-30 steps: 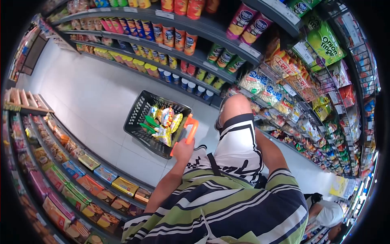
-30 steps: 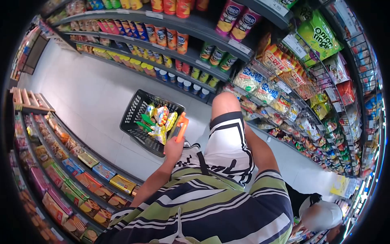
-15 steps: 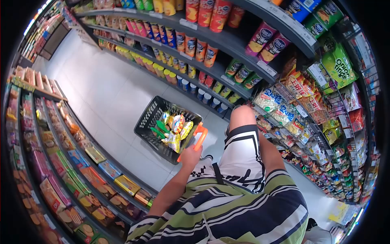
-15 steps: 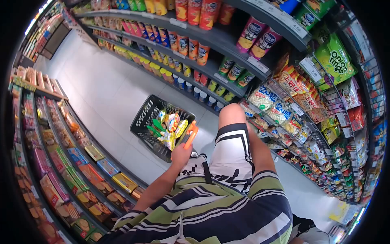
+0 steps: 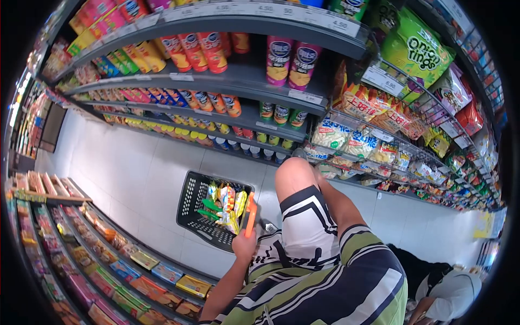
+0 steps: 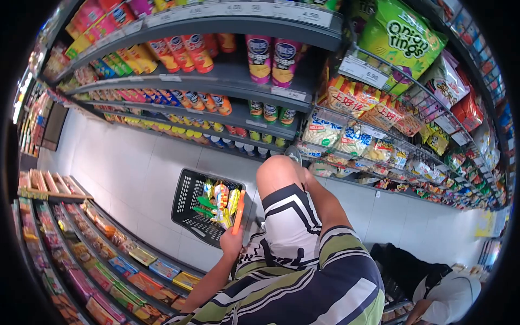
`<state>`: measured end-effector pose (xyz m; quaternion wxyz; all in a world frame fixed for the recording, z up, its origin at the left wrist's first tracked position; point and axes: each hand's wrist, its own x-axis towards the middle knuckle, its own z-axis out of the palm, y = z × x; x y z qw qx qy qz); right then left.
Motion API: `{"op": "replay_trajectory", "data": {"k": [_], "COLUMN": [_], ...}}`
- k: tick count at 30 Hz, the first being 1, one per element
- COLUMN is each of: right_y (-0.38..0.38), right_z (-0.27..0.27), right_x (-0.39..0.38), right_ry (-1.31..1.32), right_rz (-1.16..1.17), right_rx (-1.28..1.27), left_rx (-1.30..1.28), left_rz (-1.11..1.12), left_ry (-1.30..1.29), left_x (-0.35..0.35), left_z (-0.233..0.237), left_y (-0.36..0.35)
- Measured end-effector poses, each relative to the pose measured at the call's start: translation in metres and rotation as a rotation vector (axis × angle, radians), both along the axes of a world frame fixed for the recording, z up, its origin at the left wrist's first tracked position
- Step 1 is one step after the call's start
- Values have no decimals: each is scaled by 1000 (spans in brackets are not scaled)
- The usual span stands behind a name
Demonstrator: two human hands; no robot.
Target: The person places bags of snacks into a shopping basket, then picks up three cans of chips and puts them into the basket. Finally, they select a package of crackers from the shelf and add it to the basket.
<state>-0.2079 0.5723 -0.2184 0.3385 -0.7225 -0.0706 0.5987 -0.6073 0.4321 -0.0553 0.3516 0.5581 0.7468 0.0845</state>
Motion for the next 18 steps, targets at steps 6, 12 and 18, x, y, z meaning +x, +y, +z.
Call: {"op": "replay_trajectory", "data": {"k": [6, 12, 18], "right_y": [2, 0, 5], "right_z": [0, 3, -6], "right_x": [8, 11, 14], "right_ry": [73, 100, 136], "right_rz": [-84, -132, -172], "right_rx": [-11, -20, -23], "left_rx": [-15, 5, 10], "left_rz": [13, 6, 0], "left_ry": [-76, -66, -80], "left_x": [2, 0, 0], "left_z": [8, 5, -6], "left_y": [2, -2, -1]}}
